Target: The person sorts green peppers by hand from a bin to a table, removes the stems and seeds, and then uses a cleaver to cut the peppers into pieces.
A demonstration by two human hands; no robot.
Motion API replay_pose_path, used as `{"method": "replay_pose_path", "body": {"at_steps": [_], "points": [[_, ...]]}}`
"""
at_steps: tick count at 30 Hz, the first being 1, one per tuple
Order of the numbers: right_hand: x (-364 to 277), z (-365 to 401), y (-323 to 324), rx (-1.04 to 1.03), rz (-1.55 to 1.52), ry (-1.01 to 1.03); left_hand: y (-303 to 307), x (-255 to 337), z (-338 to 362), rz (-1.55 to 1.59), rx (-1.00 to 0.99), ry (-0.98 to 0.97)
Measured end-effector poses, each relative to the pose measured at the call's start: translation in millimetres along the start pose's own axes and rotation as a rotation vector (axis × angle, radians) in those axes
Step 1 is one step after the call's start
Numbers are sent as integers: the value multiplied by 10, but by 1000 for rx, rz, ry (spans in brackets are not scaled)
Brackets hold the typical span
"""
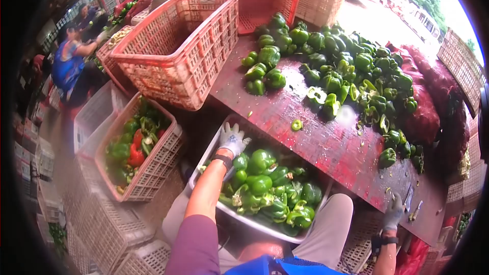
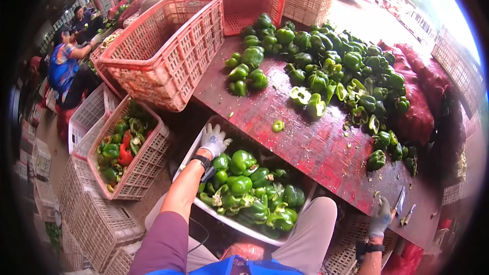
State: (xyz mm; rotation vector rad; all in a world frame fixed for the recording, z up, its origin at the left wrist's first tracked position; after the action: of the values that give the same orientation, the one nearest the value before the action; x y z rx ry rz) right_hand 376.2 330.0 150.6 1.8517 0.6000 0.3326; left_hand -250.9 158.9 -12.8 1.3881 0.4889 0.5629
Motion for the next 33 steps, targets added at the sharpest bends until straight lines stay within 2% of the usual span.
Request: {"method": "replay_pose_path", "body": {"at_steps": [2,3,4,5,7,8,10,11,12,13,14,15,16,18,19,21,23,24,25,27,28,31,33], "points": [[1197,642,-287,-40,52,-391,-41,-12,-130,-46,-55,-15],[1339,817,-205,39,19,-362,-43,-16,-131,-22,-27,-27],[1632,1041,-209,-206,70,-597,-29,-3,-122,-44,-49,-24],[1824,1244,-260,-476,294,-612,-25,-6,-84,-71,-77,-22],[2235,1533,-390,-753,475,-738,-59,-16,-41,-25,-67,-44],[1729,1077,-219,-628,341,-685,-58,-27,-47,0,-59,-54],[1571,405,-397,-537,273,-608,-20,-26,-33,42,-55,-62],[1348,43,-515,-231,177,-152,-13,-11,-19,63,-58,-76],[752,-450,-512,-170,118,-44,-27,-19,-22,56,-56,-75],[-121,-1004,-372,-170,-13,46,0,-13,-12,69,-60,-75],[-585,-1438,-565,-193,-45,143,-3,-9,-19,78,-67,-79],[-1202,-1751,-545,5,-78,435,-10,-17,-22,86,-73,-77],[-1705,-2007,-632,57,-63,578,1,-19,-18,96,-72,-72],[-2571,-2467,-826,13,-106,702,49,-1,-18,83,-82,-71],[-2770,-2712,-1226,-155,25,667,59,-2,-14,76,-88,-67],[-3185,-3028,-1542,-147,58,667,37,3,-27,54,-88,-64],[-3283,-3293,-1952,-213,175,620,-1,-11,-36,8,-98,-59],[-3234,-3458,-2003,-224,-4,467,-6,-22,-41,8,-103,-59],[-3202,-3591,-2029,-97,29,464,-10,-20,-36,7,-108,-56],[-3236,-3665,-2144,-218,197,543,23,0,-31,-17,-144,-54],[-3166,-3702,-2351,-445,181,475,14,-12,-40,-16,-117,-58],[-3076,-3723,-2430,-318,227,411,-49,-18,-47,-7,-87,-70],[-3130,-3601,-2301,-342,98,393,-53,-44,-55,66,-92,-70]]}}
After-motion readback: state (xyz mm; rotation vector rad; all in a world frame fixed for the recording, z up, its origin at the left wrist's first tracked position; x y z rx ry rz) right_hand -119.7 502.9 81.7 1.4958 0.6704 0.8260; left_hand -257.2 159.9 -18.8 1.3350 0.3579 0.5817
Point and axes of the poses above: each hand's wrist, its own z-axis away from the middle knuckle, its own y-axis out of the back of the hand, x = y × z, the point moved 8 cm from there along -z, towards the middle knuckle, and after that the axes turned 9 degrees about y, right-handed, at the moved point
